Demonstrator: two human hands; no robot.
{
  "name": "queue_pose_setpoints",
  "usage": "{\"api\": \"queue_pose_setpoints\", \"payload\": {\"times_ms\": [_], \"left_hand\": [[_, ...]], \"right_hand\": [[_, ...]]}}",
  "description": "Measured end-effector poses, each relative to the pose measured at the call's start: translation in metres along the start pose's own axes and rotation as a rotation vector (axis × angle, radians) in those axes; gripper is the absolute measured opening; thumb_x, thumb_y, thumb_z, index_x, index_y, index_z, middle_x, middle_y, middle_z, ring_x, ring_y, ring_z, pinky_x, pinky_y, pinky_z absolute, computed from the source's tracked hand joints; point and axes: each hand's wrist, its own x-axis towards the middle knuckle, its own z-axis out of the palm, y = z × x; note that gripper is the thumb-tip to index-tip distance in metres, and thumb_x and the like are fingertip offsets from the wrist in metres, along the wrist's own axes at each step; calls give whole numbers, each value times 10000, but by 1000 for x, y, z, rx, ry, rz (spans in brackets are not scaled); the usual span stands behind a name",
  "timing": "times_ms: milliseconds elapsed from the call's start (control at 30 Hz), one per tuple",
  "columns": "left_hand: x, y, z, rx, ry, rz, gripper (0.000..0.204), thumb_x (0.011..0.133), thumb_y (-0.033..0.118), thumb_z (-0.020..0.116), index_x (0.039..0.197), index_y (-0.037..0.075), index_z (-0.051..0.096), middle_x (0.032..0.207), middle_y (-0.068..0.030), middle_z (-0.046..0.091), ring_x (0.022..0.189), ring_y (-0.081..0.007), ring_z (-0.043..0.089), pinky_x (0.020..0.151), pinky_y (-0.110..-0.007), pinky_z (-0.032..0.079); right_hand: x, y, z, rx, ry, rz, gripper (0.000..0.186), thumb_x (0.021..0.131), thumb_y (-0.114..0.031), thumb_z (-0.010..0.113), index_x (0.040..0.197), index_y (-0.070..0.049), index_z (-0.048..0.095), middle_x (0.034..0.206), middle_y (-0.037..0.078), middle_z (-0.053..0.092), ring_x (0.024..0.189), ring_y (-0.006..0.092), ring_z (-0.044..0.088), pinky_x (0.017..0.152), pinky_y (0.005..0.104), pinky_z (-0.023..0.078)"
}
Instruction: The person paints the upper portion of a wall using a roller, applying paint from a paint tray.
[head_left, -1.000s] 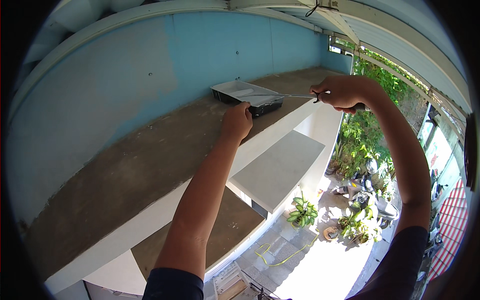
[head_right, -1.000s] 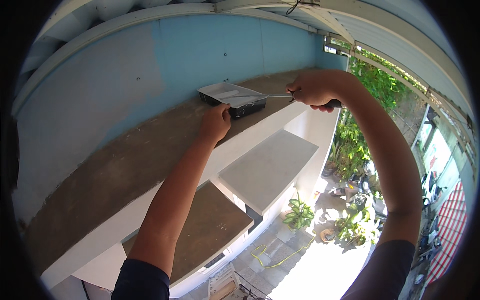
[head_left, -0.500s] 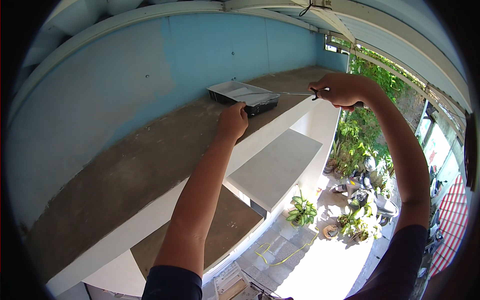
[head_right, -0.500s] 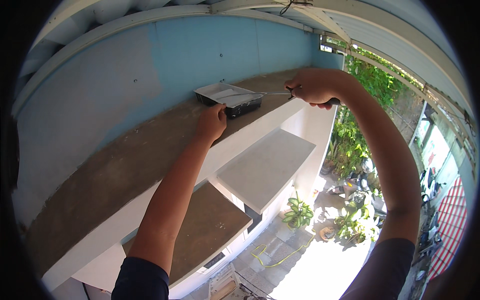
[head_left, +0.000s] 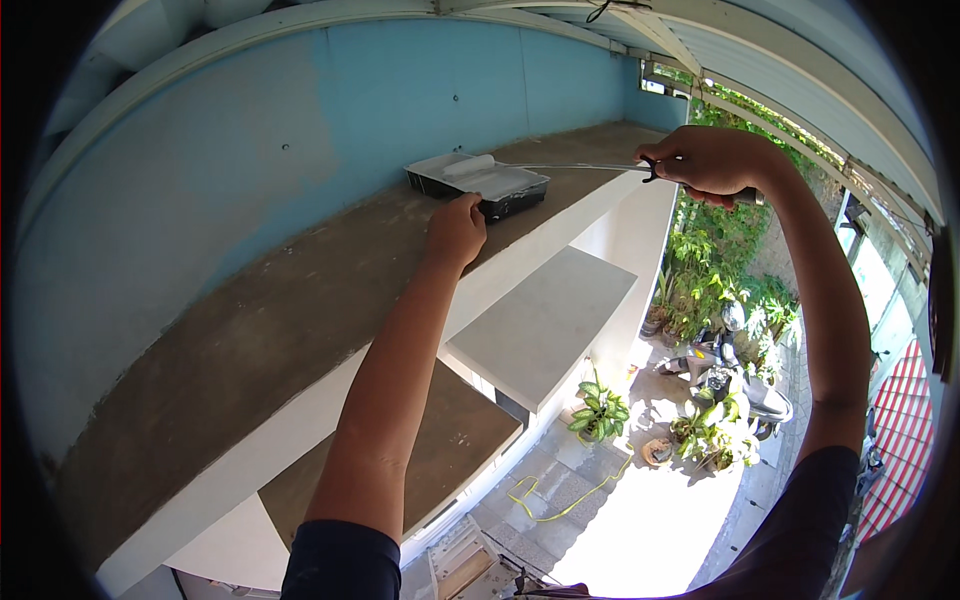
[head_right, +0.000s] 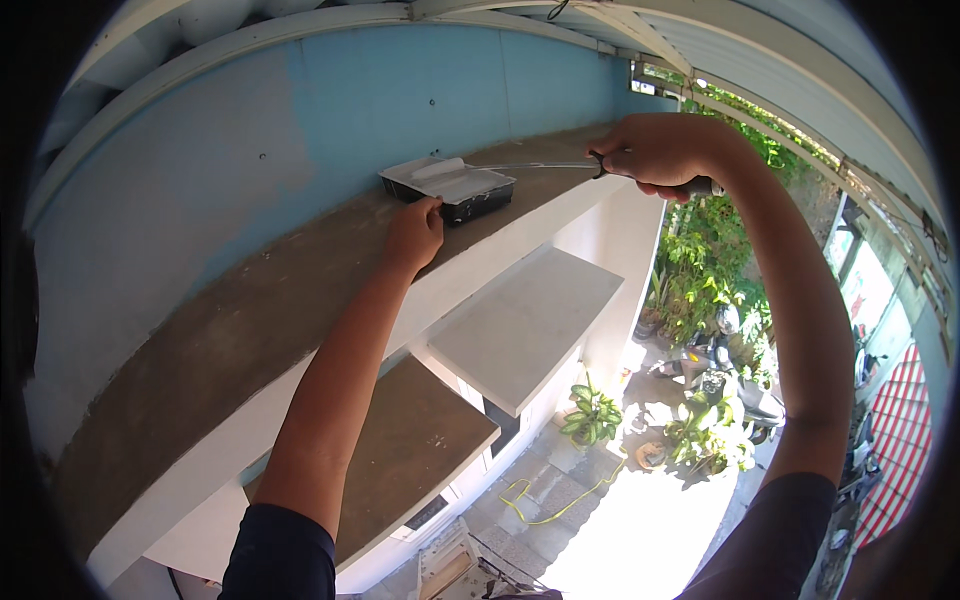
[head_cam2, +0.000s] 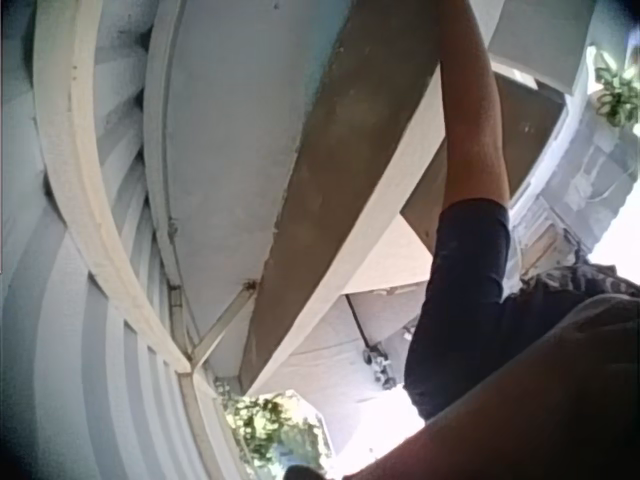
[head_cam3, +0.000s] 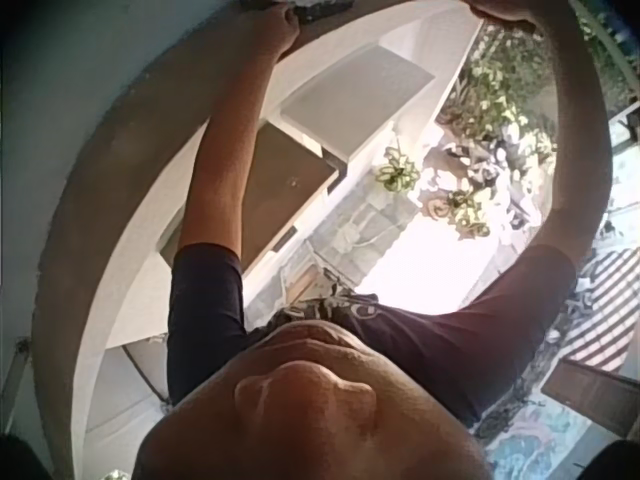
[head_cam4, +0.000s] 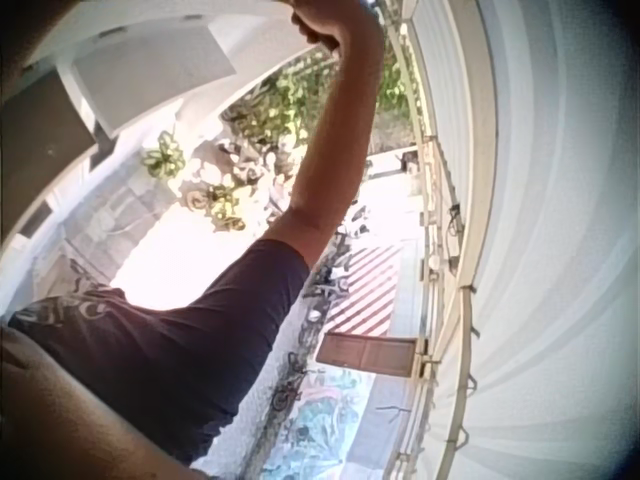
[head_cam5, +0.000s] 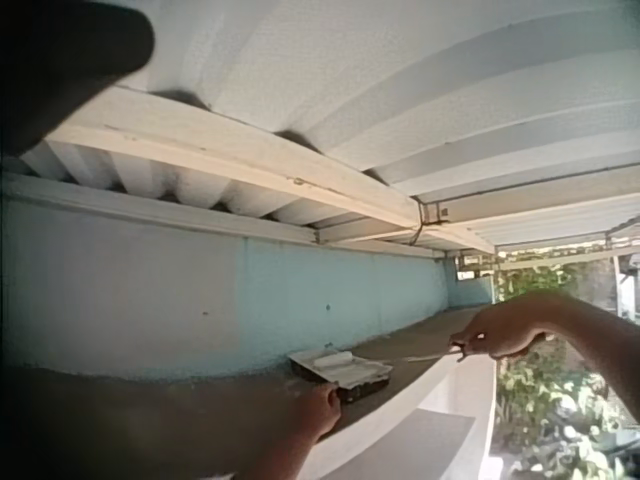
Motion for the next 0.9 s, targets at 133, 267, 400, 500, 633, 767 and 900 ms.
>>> {"api": "queue_pose_setpoints", "payload": {"times_ms": [133,267,400,500,633,767,900], "left_hand": [[-1,-1,0,15,-19,0,248,919,131,607,1122,51,725,1001,-201,731,940,-385,703,819,-455,561],[-1,1,-1,8,-18,-16,241,908,129,612,1104,62,735,999,-194,734,938,-393,700,837,-485,557],[-1,3,-3,20,-33,-36,252,910,133,613,1122,66,732,1024,-196,732,957,-392,697,852,-483,554],[1,1,-3,0,-46,-40,258,916,136,610,1134,67,728,1035,-201,730,970,-392,695,863,-483,553],[0,0,-2,5,-49,-50,262,921,140,608,1144,66,724,1031,-206,730,973,-393,696,864,-479,555],[0,-1,1,-8,-35,-33,268,920,142,611,1151,64,723,1035,-210,729,974,-392,696,866,-471,558],[1,1,0,-7,-44,-35,276,904,134,620,1149,64,727,1033,-208,731,972,-387,699,870,-468,560]], "right_hand": [[-15,3,-6,-15,7,17,428,1080,-209,451,1507,-206,493,591,33,561,420,116,557,410,306,474],[-30,10,-12,-67,-4,29,427,1085,-205,450,1510,-204,489,570,25,561,409,108,551,414,297,480],[-48,9,-20,-48,-17,80,427,1087,-205,445,1512,-206,488,567,22,565,409,104,549,422,292,480],[-56,13,-24,-75,-25,53,428,1084,-186,439,1509,-180,490,559,19,537,401,101,530,406,287,471],[-55,8,-26,-54,-58,110,437,1080,-194,447,1515,-181,481,563,19,530,405,104,528,398,286,468],[-36,-1,-16,-42,-95,124,453,1076,-222,465,1528,-203,463,578,23,541,419,107,536,400,287,472],[-6,-5,3,-29,-100,47,461,1075,-231,466,1536,-211,450,600,35,557,432,113,548,401,293,480]]}}
